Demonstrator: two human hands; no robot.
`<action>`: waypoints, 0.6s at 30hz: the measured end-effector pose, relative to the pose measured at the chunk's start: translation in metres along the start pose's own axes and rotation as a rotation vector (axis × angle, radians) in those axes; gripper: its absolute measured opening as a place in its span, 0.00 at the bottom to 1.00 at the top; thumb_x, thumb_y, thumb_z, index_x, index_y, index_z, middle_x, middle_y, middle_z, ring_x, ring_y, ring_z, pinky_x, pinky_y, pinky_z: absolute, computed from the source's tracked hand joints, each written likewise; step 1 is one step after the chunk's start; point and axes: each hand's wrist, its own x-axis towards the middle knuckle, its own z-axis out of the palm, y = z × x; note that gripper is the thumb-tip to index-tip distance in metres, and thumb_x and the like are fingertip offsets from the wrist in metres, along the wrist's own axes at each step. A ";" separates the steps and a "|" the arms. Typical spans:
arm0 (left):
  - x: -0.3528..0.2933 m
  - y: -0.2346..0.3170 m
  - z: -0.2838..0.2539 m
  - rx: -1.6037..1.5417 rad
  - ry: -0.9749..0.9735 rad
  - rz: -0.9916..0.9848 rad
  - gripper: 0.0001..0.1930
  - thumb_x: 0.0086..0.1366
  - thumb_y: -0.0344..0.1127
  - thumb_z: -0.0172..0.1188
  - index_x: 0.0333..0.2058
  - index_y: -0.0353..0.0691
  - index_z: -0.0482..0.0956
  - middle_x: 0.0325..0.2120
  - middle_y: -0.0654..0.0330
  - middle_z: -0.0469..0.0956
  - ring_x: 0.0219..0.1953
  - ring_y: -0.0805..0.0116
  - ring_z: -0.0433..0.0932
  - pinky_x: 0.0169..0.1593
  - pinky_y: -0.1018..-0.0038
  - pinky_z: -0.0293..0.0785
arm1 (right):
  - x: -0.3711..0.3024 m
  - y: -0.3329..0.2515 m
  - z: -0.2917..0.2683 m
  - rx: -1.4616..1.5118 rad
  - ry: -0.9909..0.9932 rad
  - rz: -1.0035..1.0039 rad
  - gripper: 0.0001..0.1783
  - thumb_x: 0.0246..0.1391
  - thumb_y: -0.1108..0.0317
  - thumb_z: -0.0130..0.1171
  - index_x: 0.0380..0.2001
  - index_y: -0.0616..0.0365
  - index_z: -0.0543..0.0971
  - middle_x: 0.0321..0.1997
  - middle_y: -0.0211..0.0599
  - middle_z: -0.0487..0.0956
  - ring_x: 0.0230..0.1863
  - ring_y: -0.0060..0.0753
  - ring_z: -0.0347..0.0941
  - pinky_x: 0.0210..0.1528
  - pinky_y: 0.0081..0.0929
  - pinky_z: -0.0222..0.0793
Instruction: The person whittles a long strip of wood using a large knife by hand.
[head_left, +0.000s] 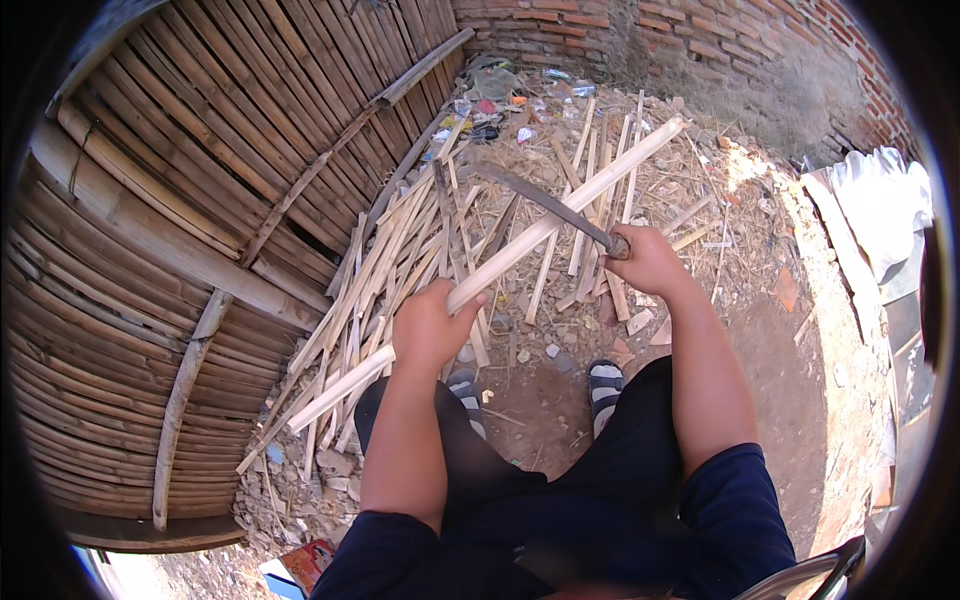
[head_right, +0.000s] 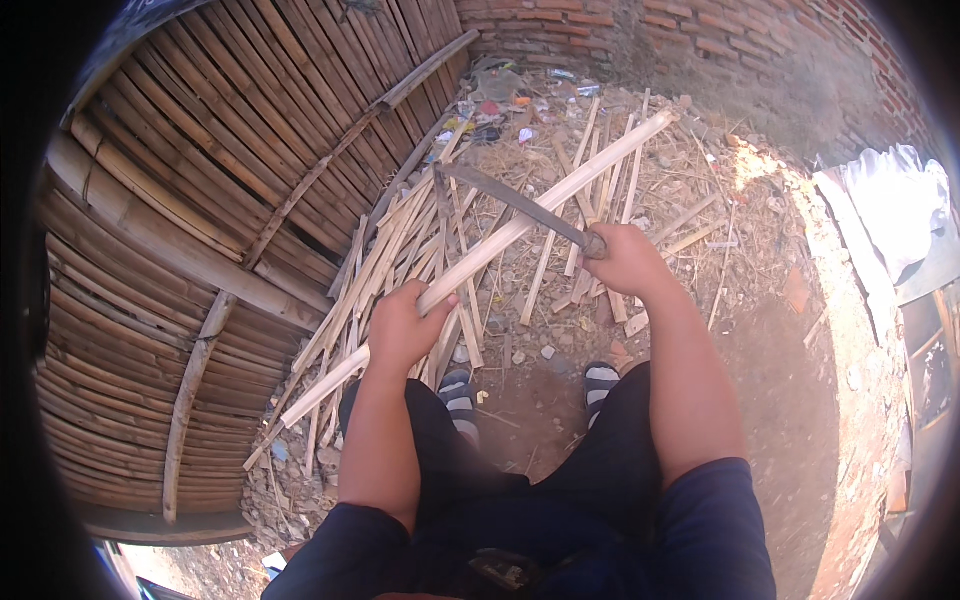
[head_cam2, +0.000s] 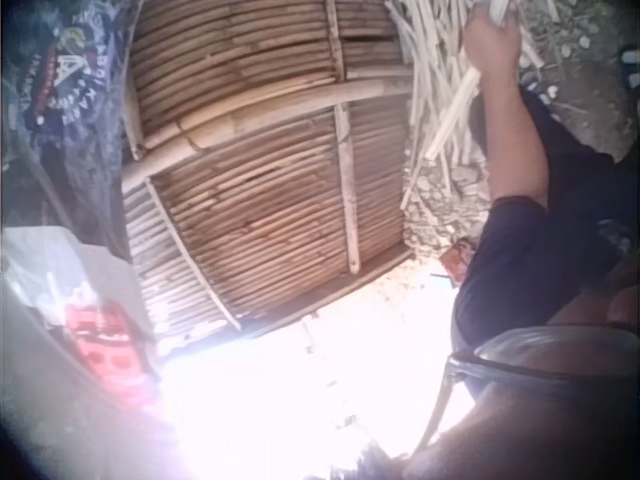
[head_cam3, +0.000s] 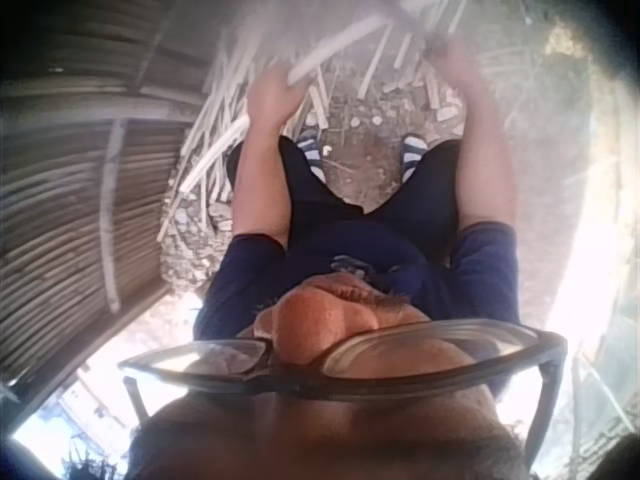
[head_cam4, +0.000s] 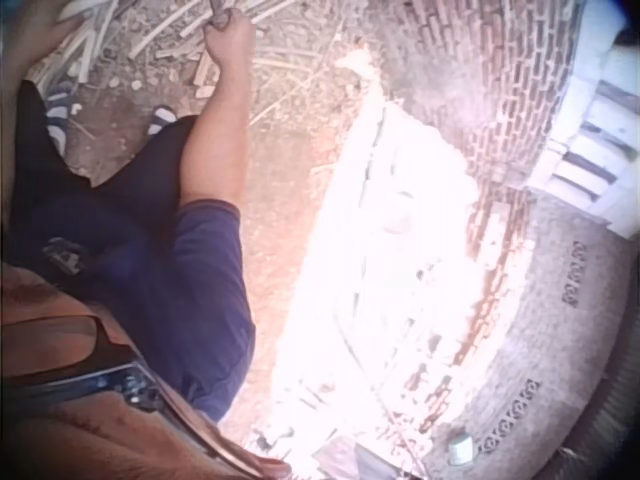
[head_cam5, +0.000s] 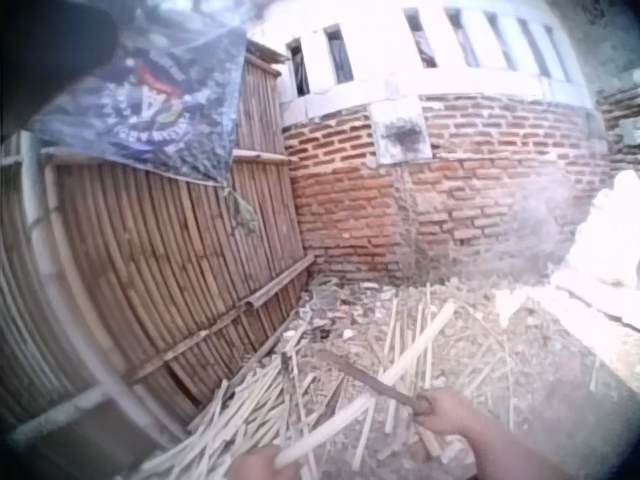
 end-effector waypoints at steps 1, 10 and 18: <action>0.000 -0.001 0.001 0.013 0.008 0.008 0.25 0.65 0.59 0.72 0.37 0.38 0.85 0.28 0.46 0.85 0.34 0.42 0.86 0.39 0.52 0.80 | 0.001 0.005 -0.003 0.012 0.064 0.057 0.20 0.54 0.57 0.74 0.44 0.59 0.85 0.40 0.55 0.86 0.45 0.61 0.84 0.49 0.50 0.78; 0.001 0.002 0.004 0.051 -0.020 0.016 0.25 0.64 0.59 0.72 0.35 0.38 0.84 0.28 0.47 0.85 0.33 0.42 0.86 0.39 0.51 0.80 | -0.010 -0.015 0.005 -0.095 -0.119 -0.084 0.18 0.53 0.59 0.74 0.43 0.59 0.85 0.36 0.55 0.85 0.44 0.61 0.83 0.48 0.50 0.77; 0.002 -0.004 0.006 0.003 0.033 0.021 0.24 0.64 0.59 0.73 0.36 0.40 0.85 0.28 0.47 0.85 0.33 0.43 0.86 0.39 0.51 0.80 | 0.002 0.001 0.001 -0.018 -0.021 -0.030 0.18 0.53 0.59 0.75 0.41 0.58 0.84 0.36 0.54 0.85 0.43 0.60 0.83 0.47 0.50 0.77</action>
